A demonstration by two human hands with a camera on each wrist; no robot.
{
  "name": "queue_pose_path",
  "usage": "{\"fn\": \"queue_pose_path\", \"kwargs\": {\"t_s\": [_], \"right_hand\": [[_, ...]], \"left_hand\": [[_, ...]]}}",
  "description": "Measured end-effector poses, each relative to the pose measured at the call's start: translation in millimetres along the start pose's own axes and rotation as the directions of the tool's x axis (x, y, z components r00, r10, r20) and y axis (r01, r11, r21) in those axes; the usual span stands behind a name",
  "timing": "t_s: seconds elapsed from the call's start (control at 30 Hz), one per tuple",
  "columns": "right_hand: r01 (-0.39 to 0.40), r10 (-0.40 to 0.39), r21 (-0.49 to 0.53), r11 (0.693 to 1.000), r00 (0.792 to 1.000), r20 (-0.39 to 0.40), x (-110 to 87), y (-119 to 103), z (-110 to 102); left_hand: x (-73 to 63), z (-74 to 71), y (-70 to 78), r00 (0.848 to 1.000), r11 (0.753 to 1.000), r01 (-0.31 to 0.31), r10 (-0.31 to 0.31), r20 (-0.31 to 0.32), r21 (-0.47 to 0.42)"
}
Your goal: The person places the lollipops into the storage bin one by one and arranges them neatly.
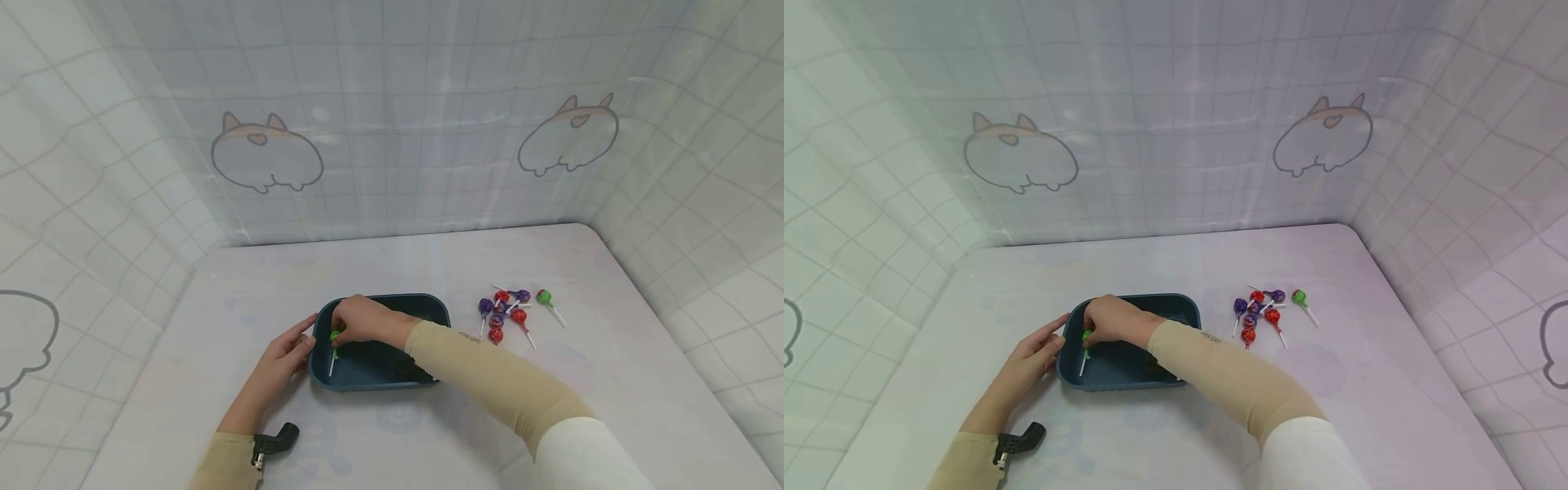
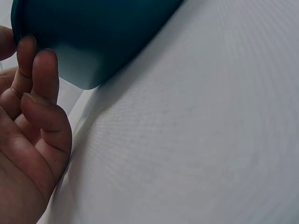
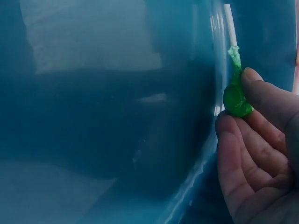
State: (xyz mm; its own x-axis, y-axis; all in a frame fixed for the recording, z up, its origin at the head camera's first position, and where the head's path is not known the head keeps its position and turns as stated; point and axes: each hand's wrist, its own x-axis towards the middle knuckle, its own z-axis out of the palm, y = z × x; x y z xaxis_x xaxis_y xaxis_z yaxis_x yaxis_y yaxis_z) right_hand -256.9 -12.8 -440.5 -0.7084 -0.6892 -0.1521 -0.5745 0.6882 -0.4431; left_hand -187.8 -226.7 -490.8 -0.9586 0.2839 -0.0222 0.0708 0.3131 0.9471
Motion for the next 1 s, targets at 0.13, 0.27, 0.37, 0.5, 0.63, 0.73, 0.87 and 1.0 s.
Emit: {"fn": "queue_pose_path", "kwargs": {"t_s": [0.13, 0.27, 0.37, 0.5, 0.63, 0.73, 0.87, 1.0], "right_hand": [[0.009, -0.008, -0.034, 0.999, 1.0, 0.013, 1.1, -1.6, 1.5], [0.015, -0.014, -0.029, 0.999, 1.0, 0.021, 2.9, -2.4, 3.7], [0.023, -0.023, -0.023, 0.999, 1.0, 0.02, 4.5, -2.9, 5.8], [0.029, -0.028, -0.021, 0.999, 1.0, 0.011, 5.2, -4.4, 6.7], [0.025, -0.025, -0.015, 1.0, 1.0, 0.009, 4.8, -5.3, 6.5], [0.027, -0.026, -0.014, 1.0, 1.0, 0.011, 4.4, -5.2, 6.6], [0.029, -0.028, -0.01, 1.0, 0.999, 0.018, 4.2, -5.0, 7.0], [0.029, -0.029, 0.003, 1.0, 0.999, 0.024, 4.3, -3.8, 8.1]], "left_hand": [[0.3, -0.2, -1.7, 1.0, 1.0, -0.009, 0.009, 0.008, 0.002], [0.0, 0.0, -1.9, 1.0, 1.0, -0.009, 0.009, 0.011, 0.001], [-0.6, -0.1, -1.4, 1.0, 1.0, -0.014, 0.014, 0.012, 0.0], [-0.6, -0.2, -1.3, 1.0, 1.0, -0.018, 0.018, 0.013, -0.001], [0.1, -0.1, -2.2, 1.0, 1.0, -0.016, 0.016, 0.008, 0.002], [0.3, 0.0, -2.2, 1.0, 1.0, -0.013, 0.013, 0.005, 0.0], [0.6, -0.4, -2.4, 1.0, 1.0, -0.02, 0.02, 0.011, -0.004], [0.8, -0.8, -2.3, 0.999, 0.999, -0.034, 0.034, 0.02, -0.002]]}}
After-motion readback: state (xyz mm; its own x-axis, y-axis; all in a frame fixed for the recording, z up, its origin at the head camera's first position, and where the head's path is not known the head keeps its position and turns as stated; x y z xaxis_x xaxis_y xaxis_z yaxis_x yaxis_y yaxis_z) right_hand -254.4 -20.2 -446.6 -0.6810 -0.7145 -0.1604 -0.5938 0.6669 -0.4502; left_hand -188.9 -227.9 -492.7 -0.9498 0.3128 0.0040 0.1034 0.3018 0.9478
